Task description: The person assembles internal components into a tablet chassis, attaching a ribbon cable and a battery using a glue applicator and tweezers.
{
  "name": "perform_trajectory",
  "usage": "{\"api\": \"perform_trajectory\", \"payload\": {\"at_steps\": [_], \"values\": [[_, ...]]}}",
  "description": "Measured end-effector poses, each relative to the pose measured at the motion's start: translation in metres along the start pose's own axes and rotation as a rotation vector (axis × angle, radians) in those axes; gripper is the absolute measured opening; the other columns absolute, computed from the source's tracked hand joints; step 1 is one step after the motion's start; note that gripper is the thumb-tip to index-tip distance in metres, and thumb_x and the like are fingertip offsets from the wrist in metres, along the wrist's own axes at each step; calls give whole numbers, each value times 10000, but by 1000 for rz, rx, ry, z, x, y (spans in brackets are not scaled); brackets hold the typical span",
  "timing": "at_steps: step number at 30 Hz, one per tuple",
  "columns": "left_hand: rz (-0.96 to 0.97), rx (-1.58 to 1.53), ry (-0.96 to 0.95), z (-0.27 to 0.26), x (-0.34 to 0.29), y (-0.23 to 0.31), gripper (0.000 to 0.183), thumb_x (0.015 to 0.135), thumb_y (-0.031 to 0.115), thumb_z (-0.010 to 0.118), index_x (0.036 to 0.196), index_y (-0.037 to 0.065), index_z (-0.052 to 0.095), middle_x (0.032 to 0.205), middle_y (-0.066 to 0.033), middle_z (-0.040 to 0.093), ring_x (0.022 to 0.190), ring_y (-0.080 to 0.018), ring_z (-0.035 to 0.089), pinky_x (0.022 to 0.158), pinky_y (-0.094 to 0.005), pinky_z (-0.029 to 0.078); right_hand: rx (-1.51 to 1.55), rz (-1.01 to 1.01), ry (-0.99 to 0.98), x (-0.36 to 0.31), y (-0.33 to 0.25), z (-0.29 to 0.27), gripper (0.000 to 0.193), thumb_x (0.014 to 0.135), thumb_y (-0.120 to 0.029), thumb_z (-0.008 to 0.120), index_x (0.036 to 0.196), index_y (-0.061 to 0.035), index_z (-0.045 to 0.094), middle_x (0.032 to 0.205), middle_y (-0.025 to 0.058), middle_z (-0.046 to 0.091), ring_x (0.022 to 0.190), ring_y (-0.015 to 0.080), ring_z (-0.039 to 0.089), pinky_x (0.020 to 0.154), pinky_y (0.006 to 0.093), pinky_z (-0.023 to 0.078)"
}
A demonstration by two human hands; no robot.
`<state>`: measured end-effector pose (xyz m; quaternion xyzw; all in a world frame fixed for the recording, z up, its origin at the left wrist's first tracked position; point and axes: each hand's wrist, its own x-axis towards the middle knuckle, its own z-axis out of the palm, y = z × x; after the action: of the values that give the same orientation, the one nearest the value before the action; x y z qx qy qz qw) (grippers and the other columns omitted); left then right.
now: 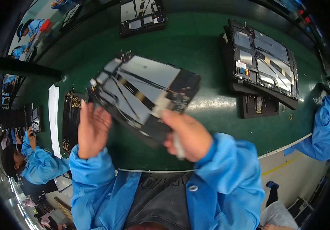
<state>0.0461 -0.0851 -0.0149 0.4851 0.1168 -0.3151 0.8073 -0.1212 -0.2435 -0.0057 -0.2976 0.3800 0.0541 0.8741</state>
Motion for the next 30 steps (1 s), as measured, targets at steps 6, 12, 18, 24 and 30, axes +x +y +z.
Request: {"api": "perform_trajectory", "payload": {"at_steps": [6,12,18,24,30], "values": [[-282,31,-361,19,-27,-2,287,829,235,435,1000,6,454,909,-113,546,790,-202,540,659,-297,457,-163,-194,-141,33,8,73,362,797,-393,459,772,-34,496,608,26,471,465,87,419,413,197,358],[-51,-142,-233,28,24,40,156,802,162,464,894,41,498,807,-75,579,563,-130,538,431,-181,435,-551,-423,-277,45,11,49,378,822,-367,433,966,-22,484,752,32,509,547,82,443,457,202,381],[276,-157,-139,12,153,77,223,834,223,442,938,30,483,916,-96,545,733,-158,510,614,-243,459,-378,56,18,19,32,-9,459,815,-325,464,1138,-5,401,881,98,538,615,111,495,506,223,418],[11,-234,102,78,191,24,751,807,323,479,1270,47,-44,1327,-150,28,1206,-301,133,956,-447,206,-88,97,-38,26,34,-26,394,842,-262,431,1149,-19,382,864,96,539,560,101,480,474,209,402],[101,-101,259,125,198,7,699,754,366,557,1269,75,186,1287,-131,162,1169,-244,190,968,-377,196,-78,179,-121,24,27,-32,376,846,-246,429,1144,-20,388,859,92,541,574,95,484,485,200,399]]}}
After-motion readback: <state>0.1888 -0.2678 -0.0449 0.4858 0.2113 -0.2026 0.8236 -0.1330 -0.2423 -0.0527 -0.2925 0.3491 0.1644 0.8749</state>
